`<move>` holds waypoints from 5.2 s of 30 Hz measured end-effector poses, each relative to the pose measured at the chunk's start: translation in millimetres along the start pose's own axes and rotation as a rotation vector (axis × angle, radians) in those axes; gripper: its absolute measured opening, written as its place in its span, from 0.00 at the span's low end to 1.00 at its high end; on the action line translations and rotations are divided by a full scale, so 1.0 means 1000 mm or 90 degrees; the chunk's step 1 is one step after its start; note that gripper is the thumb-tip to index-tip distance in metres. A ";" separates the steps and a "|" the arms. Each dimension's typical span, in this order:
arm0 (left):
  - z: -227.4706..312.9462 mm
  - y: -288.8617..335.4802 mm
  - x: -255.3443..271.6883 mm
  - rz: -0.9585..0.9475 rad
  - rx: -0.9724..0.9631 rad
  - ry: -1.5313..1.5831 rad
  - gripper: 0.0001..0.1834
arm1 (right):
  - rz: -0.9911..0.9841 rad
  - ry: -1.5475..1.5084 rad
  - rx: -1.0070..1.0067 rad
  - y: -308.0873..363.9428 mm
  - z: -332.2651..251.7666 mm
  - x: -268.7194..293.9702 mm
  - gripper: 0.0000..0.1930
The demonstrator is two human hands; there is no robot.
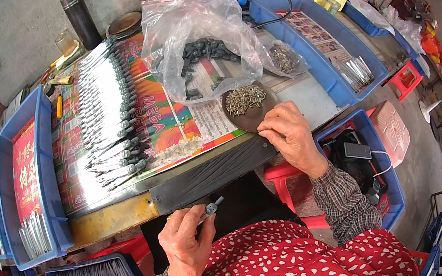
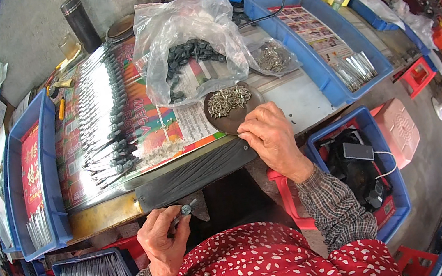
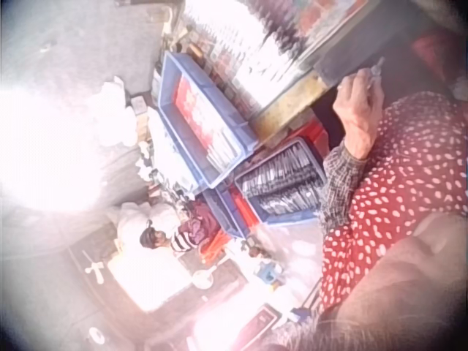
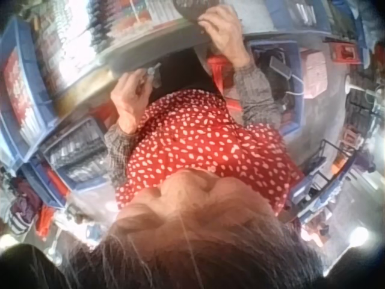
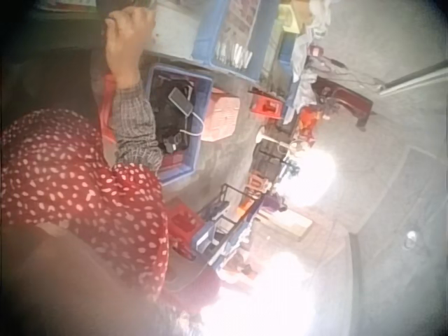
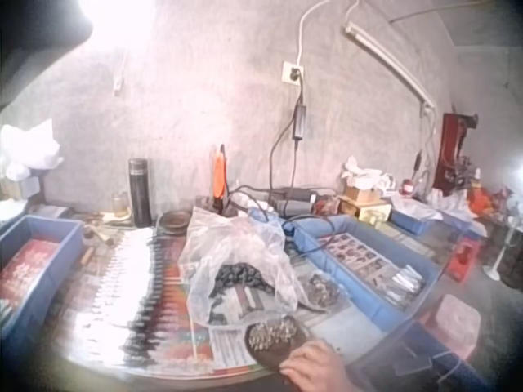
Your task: The person assembles small metal tools by hand, fitting plastic components and metal pieces together, and organizes the assembled items in rows on the workstation.
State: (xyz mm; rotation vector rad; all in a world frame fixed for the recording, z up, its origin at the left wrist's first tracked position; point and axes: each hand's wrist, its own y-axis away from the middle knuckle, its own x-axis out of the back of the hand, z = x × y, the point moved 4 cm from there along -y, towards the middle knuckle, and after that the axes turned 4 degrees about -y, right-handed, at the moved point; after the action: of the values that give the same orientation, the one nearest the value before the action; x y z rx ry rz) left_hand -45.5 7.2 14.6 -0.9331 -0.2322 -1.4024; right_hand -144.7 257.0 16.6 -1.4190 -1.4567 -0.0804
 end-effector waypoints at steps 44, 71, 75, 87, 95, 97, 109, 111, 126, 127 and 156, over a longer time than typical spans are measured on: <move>0.017 0.016 -0.004 -0.007 -0.194 -0.164 0.14 | -0.195 -0.034 0.290 0.021 -0.125 -0.027 0.14; 0.019 0.009 -0.012 0.059 -0.203 -0.133 0.16 | -0.298 -0.659 -0.409 0.039 -0.081 -0.054 0.06; 0.020 0.008 -0.013 0.052 -0.211 -0.121 0.16 | -0.374 -0.713 -0.476 0.044 -0.080 -0.057 0.09; 0.010 0.000 -0.008 0.051 -0.170 -0.105 0.17 | 0.002 0.073 -0.038 -0.014 -0.002 0.004 0.16; 0.003 -0.001 -0.003 0.028 -0.084 -0.104 0.17 | -0.041 0.197 -0.018 -0.016 0.014 -0.009 0.20; -0.002 0.000 -0.005 0.030 -0.098 -0.110 0.16 | -0.039 0.198 -0.012 -0.016 0.013 -0.012 0.20; -0.002 0.004 -0.004 0.032 -0.061 -0.086 0.14 | -0.098 0.071 -0.024 -0.017 0.004 0.000 0.16; -0.002 0.005 -0.003 0.031 -0.056 -0.087 0.14 | -0.098 0.043 -0.030 -0.016 -0.001 0.002 0.14; 0.006 0.003 0.008 -0.019 0.008 0.008 0.12 | -0.070 -0.340 -0.021 0.006 -0.082 -0.022 0.08; 0.007 0.003 0.008 -0.023 0.011 0.012 0.12 | -0.071 -0.360 0.026 0.008 -0.087 -0.026 0.09; 0.009 0.011 0.008 0.003 -0.058 -0.090 0.17 | 0.009 -0.108 0.318 0.039 -0.117 -0.050 0.15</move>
State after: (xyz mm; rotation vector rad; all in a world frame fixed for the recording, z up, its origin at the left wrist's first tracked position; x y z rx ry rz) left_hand -30.2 5.9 20.5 -1.1086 -0.2739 -1.3529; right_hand -57.6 156.2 12.5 -1.0420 -1.4739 0.3962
